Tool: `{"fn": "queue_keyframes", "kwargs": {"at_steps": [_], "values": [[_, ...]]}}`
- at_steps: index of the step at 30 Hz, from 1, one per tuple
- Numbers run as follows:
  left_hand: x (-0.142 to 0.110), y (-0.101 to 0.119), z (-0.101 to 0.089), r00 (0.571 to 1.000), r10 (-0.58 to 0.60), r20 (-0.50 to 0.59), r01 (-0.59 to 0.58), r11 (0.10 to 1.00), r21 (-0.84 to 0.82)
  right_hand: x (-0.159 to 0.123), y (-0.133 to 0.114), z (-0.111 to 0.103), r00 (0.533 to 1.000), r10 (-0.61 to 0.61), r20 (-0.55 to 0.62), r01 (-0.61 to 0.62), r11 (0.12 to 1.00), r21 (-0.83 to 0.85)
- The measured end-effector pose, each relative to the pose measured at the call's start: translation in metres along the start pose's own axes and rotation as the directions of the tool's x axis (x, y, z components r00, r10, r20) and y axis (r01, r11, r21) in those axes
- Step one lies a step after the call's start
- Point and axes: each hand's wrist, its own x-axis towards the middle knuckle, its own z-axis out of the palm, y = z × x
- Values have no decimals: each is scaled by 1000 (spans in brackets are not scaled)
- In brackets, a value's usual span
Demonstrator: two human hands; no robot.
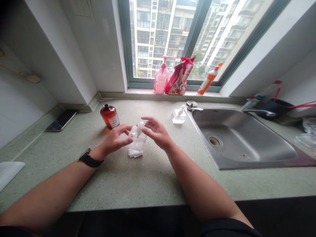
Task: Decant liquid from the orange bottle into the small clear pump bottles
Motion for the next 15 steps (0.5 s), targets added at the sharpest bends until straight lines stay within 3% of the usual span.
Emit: {"fn": "queue_keyframes", "kwargs": {"at_steps": [4,8,11,15], "values": [[0,0,-1,974,-134,184,180,948,-264,-1,-1,2,995,68,68,-76,988,137],[-1,4,-3,936,-162,313,275,890,-362,-2,0,3,983,119,143,-150,960,236],[-1,4,-4,940,-143,309,247,912,-327,-1,2,3,981,129,146,-161,960,229],[1,-1,-3,985,-102,139,121,983,-140,3,6,-2,993,107,40,-111,986,127]]}}
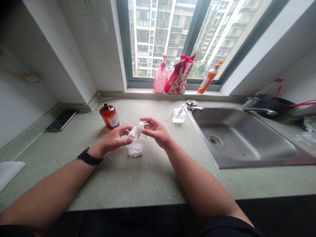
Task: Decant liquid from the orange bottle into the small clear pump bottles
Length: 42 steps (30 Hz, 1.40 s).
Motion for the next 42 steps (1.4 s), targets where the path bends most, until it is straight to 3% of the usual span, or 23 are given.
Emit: {"fn": "queue_keyframes", "kwargs": {"at_steps": [4,7,9,14,16,20,22,26,28,34,36,39,42], "values": [[0,-3,-2,974,106,-201,-55,969,242,4,1,-11,996,-48,-71,41,995,-93],[-1,-5,-5,940,188,-284,-69,922,381,5,0,-17,979,-118,-166,90,982,-167],[-2,-6,-5,934,226,-277,-88,897,434,4,0,-15,973,-153,-170,120,974,-194],[-2,-8,-3,936,279,-215,-144,860,489,-1,2,-1,988,-157,4,155,972,-179],[-3,-7,-3,933,281,-224,-135,851,507,0,5,-1,986,-158,-44,148,972,-181],[-3,-6,-6,924,287,-252,-113,836,536,5,9,-12,950,-183,-252,135,971,-197],[-3,-6,-6,918,312,-243,-136,827,546,6,9,-13,945,-187,-268,131,969,-211],[-2,-8,-5,912,366,-186,-206,801,563,-1,1,0,976,-210,-59,194,959,-205],[-2,-9,-5,906,380,-184,-217,794,568,-4,-1,5,975,-220,-14,212,955,-205],[-2,-8,-6,898,364,-245,-169,803,572,1,5,-7,925,-271,-267,202,945,-259],[-3,-7,-6,899,370,-234,-182,803,567,1,7,-9,940,-260,-223,201,945,-258],[-3,-7,-5,905,382,-189,-225,805,549,-2,6,-5,975,-211,-69,184,944,-274],[-3,-8,-5,915,379,-136,-258,811,524,-5,2,-1,982,-173,78,189,926,-326]]}}
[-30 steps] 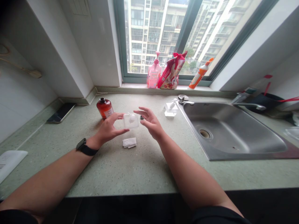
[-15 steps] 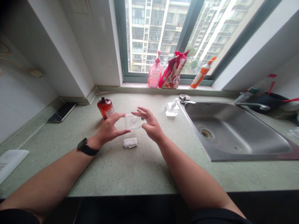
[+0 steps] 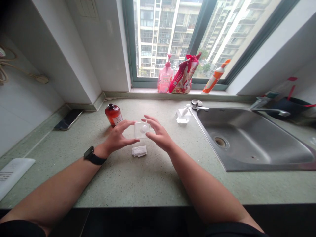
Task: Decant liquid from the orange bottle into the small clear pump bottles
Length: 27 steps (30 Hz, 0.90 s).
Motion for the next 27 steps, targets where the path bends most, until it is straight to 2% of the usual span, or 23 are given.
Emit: {"fn": "queue_keyframes", "kwargs": {"at_steps": [2,4,10,15,17,19,22,27], "values": [[0,0,0,1000,2,20,-2,1000,-25,0,-2,0,998,-15,54,18,998,-58],[0,0,-1,999,-3,33,4,999,-42,0,-2,1,998,-22,55,28,995,-98],[0,4,-2,999,-28,35,29,999,-28,1,1,5,996,21,-84,-21,1000,-4],[1,5,-5,998,-19,62,28,987,-155,0,-6,3,985,139,99,-160,954,253],[1,5,-5,995,-6,96,25,980,-197,0,-8,4,979,169,114,-197,928,316],[1,4,-5,994,-2,106,23,980,-200,0,-8,7,978,193,79,-209,911,355],[0,3,-4,996,-9,86,24,985,-173,0,-9,8,976,210,59,-217,908,358],[2,4,-7,988,23,156,9,979,-203,2,-14,-4,974,133,184,-174,958,230]]}}
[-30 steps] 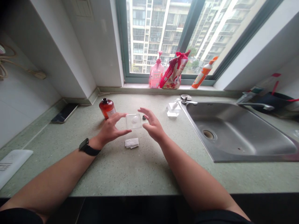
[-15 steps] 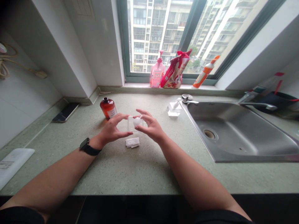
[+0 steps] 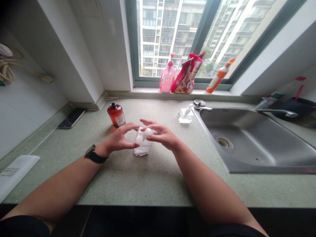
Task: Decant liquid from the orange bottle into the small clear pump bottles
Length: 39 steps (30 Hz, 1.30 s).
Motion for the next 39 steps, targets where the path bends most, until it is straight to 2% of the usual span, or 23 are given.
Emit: {"fn": "queue_keyframes", "kwargs": {"at_steps": [3,7,10,12,14,15,17,18,19,20,22,25,27,28,32,35,37,39], "values": [[1,4,1,999,-21,-25,22,999,42,0,-2,-1,996,-69,-64,60,990,-129],[1,13,4,996,-30,-89,47,982,185,-2,-3,10,959,-210,-190,149,945,-292],[1,20,0,989,15,-148,38,936,350,-2,-4,12,949,-236,-211,175,946,-271],[0,22,-11,970,87,-226,24,894,447,-2,-2,8,955,-207,-213,166,967,-195],[-2,20,-31,922,170,-349,33,861,508,0,2,2,955,-170,-244,131,977,-169],[-3,17,-44,884,177,-432,88,846,526,0,4,0,952,-149,-267,95,974,-205],[-7,4,-73,761,152,-630,264,815,515,0,9,0,954,-105,-281,-3,933,-360],[-10,-5,-87,685,138,-716,349,800,488,0,11,2,964,-77,-254,-48,890,-453],[-13,-16,-101,626,116,-771,419,784,458,0,13,5,978,-42,-204,-76,838,-540],[-16,-29,-112,576,85,-813,483,767,422,-1,14,8,990,-3,-144,-87,785,-614],[-25,-55,-129,501,-4,-865,600,722,345,-2,16,14,997,77,-24,-71,691,-719],[-37,-87,-136,416,-194,-888,743,635,210,-4,17,18,984,150,93,-16,601,-799],[-44,-101,-132,375,-352,-858,824,551,134,-4,17,18,977,167,134,12,581,-814],[-46,-106,-129,365,-394,-843,840,531,115,-5,16,18,974,173,145,19,578,-816],[-52,-115,-123,345,-493,-799,872,484,78,-6,13,20,962,193,191,42,591,-805],[-54,-117,-124,337,-558,-758,894,443,72,-4,13,16,965,139,221,73,670,-739],[-54,-118,-124,338,-579,-742,903,423,81,-1,15,5,989,62,135,49,721,-691],[-53,-117,-124,336,-559,-758,904,418,92,1,16,-13,998,-29,-58,-19,731,-682]]}}
